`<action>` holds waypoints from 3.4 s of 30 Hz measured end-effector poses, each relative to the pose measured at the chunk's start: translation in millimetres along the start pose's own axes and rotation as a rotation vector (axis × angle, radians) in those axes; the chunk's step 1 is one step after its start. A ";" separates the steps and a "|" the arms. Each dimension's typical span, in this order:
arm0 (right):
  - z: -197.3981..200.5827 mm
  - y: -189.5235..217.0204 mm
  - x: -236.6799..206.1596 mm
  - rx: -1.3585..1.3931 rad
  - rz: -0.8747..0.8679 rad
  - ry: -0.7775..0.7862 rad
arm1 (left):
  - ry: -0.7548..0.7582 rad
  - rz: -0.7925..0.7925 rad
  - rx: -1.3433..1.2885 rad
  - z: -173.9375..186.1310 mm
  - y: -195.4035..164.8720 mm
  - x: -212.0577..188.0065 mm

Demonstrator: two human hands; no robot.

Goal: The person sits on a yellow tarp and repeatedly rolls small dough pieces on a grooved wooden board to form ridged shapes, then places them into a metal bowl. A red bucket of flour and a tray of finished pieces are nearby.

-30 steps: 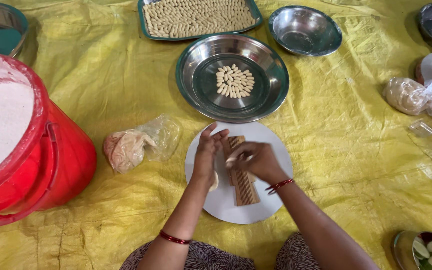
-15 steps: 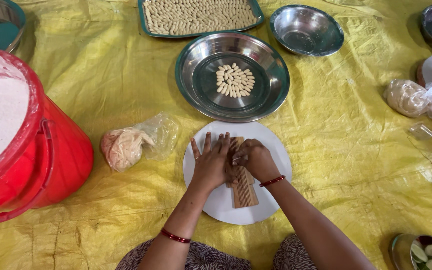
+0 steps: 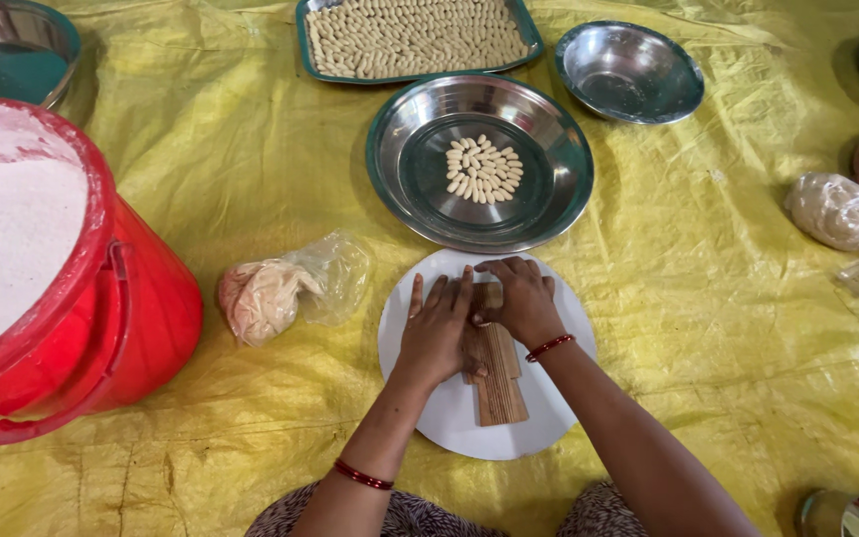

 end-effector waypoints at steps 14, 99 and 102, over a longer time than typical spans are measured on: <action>8.3 -6.0 24.8 0.071 -0.060 0.111 | 0.078 0.052 -0.065 -0.6 2.6 -0.1; -55.7 75.3 -44.7 0.027 0.115 0.282 | -0.506 0.506 -0.439 17.1 86.0 -20.7; -72.6 94.8 -55.1 -0.103 0.198 0.267 | -0.593 0.506 -0.471 7.2 86.2 -50.9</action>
Point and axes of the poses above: each hand's wrist, its own x-axis towards the middle knuckle, its own z-axis out of the back of the hand, y = z × x, the point moved 6 cm from there along x, towards the middle knuckle, and after that the axes turned 13 degrees about x, right-handed, at the moved point
